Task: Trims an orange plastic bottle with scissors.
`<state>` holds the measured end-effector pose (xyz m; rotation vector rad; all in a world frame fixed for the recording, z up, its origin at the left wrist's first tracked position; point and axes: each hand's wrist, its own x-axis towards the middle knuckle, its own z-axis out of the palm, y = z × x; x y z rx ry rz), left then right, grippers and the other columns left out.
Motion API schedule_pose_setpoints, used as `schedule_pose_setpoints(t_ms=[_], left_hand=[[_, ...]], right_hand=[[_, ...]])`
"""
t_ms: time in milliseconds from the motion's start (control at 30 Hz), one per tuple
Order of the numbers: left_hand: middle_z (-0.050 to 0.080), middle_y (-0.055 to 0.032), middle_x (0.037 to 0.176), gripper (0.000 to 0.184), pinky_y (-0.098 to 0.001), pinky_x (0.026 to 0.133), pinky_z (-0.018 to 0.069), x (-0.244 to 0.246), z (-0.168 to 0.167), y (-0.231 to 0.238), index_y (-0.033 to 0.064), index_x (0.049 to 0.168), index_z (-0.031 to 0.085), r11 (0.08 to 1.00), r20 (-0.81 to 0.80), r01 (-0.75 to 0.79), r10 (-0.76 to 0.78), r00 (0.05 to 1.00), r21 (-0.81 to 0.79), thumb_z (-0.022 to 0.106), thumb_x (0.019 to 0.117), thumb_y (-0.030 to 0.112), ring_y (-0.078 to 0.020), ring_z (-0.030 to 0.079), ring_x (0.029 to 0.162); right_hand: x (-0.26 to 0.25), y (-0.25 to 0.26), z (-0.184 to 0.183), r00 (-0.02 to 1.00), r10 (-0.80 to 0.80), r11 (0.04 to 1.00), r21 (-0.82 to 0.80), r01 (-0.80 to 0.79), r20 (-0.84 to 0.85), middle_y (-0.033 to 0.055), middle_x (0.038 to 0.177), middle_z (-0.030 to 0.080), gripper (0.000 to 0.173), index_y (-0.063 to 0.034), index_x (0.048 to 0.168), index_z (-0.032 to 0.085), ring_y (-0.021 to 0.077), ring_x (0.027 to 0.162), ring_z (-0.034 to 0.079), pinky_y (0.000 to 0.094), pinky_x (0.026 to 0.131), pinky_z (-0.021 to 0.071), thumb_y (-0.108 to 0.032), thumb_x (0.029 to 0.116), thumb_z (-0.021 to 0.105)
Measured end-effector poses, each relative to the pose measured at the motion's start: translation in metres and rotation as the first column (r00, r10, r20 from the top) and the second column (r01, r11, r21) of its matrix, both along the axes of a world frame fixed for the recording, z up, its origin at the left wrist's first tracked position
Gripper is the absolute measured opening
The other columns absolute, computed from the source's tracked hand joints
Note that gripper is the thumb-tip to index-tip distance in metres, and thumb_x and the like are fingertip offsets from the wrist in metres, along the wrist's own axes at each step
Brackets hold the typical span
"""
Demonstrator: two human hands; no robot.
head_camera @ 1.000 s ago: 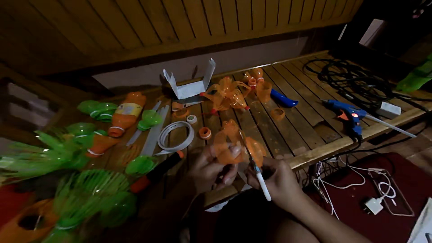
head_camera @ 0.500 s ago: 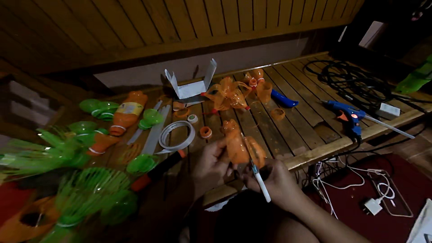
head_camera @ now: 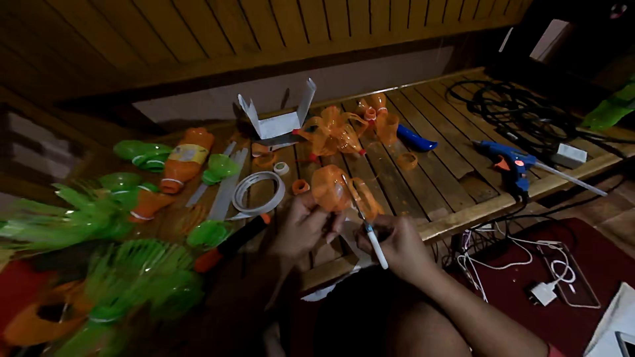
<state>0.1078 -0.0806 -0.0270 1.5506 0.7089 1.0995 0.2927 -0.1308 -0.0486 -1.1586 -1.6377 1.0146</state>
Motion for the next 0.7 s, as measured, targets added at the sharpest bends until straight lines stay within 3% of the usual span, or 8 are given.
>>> schedule_pose_setpoints(t_ms=[167, 300, 567, 633, 700], left_hand=[[0.058, 0.0141, 0.061, 0.029, -0.0111, 0.047, 0.0445, -0.004, 0.001, 0.005, 0.0197, 0.086, 0.059, 0.999, -0.048, 0.031, -0.032, 0.998, -0.034, 0.039, 0.1063, 0.014, 0.0041, 0.051, 0.048], [0.057, 0.0130, 0.060, 0.030, -0.0109, 0.046, 0.0433, -0.005, -0.001, 0.005, 0.0169, 0.086, 0.057, 0.996, -0.051, 0.018, -0.023, 0.998, -0.092, 0.036, 0.1071, 0.013, 0.0039, 0.049, 0.047], [0.052, 0.0073, 0.060, 0.033, -0.0117, 0.045, 0.0376, -0.002, 0.005, 0.013, 0.0106, 0.086, 0.056, 0.961, -0.101, -0.117, 0.094, 0.990, -0.252, 0.034, 0.1107, 0.016, 0.0017, 0.043, 0.046], [0.052, 0.0072, 0.060, 0.032, -0.0118, 0.043, 0.0376, -0.009, 0.010, 0.011, 0.0107, 0.090, 0.056, 0.952, -0.120, -0.179, 0.153, 0.981, -0.250, 0.033, 0.1112, 0.017, 0.0016, 0.043, 0.045], [0.055, 0.0057, 0.065, 0.030, -0.0123, 0.044, 0.0390, -0.024, 0.027, 0.008, 0.0074, 0.097, 0.056, 0.947, -0.232, -0.268, 0.224, 0.946, -0.178, 0.031, 0.1116, 0.016, 0.0014, 0.045, 0.047]], right_hand=[[-0.005, 0.017, 0.009, 0.992, 0.096, 0.985, -0.133, -0.106, -0.079, -0.0062, 0.069, 0.061, 0.016, -0.0019, 0.094, 0.068, -0.0030, 0.057, 0.057, 0.0155, 0.058, 0.0508, -0.017, 0.0935, 0.072], [-0.006, 0.020, 0.012, 0.995, 0.096, 0.980, -0.171, -0.097, -0.012, -0.0041, 0.070, 0.061, 0.017, 0.0000, 0.097, 0.068, -0.0008, 0.057, 0.056, 0.0181, 0.059, 0.0506, -0.017, 0.0948, 0.070], [-0.013, 0.031, 0.011, 0.996, 0.024, 0.978, -0.206, -0.041, -0.085, -0.0019, 0.064, 0.060, 0.013, 0.0036, 0.091, 0.068, -0.0002, 0.053, 0.056, 0.0169, 0.056, 0.0508, -0.008, 0.0966, 0.069], [-0.009, 0.028, 0.013, 0.986, 0.059, 0.968, -0.231, -0.094, -0.156, -0.0027, 0.061, 0.060, 0.013, 0.0033, 0.089, 0.067, 0.0002, 0.051, 0.057, 0.0164, 0.054, 0.0520, -0.007, 0.0972, 0.068], [0.005, 0.020, 0.027, 0.988, 0.108, 0.964, -0.229, -0.131, -0.108, -0.0048, 0.062, 0.060, 0.016, 0.0005, 0.089, 0.067, -0.0007, 0.052, 0.057, 0.0161, 0.054, 0.0512, -0.013, 0.0976, 0.069]])
